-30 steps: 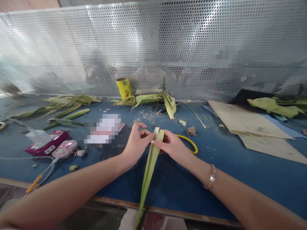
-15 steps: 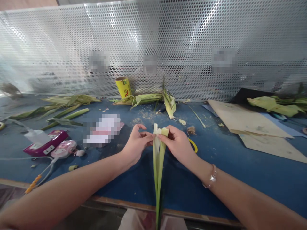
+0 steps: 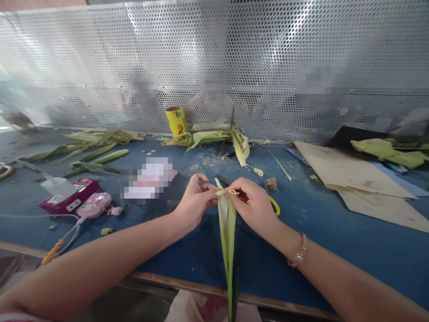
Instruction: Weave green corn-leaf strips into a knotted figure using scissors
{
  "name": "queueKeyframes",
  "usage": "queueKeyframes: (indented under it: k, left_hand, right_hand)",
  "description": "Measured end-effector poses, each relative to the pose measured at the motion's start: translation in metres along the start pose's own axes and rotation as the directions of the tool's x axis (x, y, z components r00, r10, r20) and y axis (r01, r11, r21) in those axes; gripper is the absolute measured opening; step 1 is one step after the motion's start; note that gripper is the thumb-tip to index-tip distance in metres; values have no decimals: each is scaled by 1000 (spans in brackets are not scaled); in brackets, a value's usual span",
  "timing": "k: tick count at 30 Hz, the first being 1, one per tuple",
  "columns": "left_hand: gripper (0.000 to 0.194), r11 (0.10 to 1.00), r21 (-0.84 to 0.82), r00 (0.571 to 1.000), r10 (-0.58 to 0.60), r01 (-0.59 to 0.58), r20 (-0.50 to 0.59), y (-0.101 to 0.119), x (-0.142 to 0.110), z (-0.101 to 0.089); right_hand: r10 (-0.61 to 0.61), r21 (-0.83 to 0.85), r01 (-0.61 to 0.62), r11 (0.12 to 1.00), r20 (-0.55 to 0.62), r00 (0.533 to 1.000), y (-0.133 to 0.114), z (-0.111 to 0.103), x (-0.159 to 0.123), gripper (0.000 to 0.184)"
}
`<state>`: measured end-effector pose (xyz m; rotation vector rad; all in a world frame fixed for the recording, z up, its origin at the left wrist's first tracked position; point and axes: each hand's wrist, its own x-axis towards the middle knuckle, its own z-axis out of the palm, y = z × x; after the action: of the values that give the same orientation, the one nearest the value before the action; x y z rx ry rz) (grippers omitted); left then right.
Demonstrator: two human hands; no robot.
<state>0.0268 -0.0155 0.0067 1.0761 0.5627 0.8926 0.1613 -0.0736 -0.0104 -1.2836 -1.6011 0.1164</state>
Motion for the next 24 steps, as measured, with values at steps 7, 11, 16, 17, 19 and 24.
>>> queueKeyframes:
  k: [7,11,16,17,19,24]
  left_hand:
    - [38,985,108,991,134,-134,10,-3,-1,-1]
    - [38,994,80,996,82,-78,-43,-3,-1,0]
    - [42,1000,0,997,-16,16,-74,0,-1,1]
    - [43,1000,-5,996,-29,29,-80,0,0,1]
    - [44,999,-5,994,-46,45,-97,1,0,1]
    - [43,1000,3,991,3,-2,-137,1,2,-1]
  right_hand:
    - [224,155,-229,961,49,973,-5,6,0,17]
    - [194,107,-197,974,41,980,-5,7,0,14]
    - [-9,-41,10,999,31,999,-5,2,-1,9]
    - [-64,-49,66,997,37,997,-5,1,-1,9]
    - [-140,-56,142,988,34,989,-5,1,-2,8]
    - [143,178,-147,973,35,989,-2,10,-3,15]
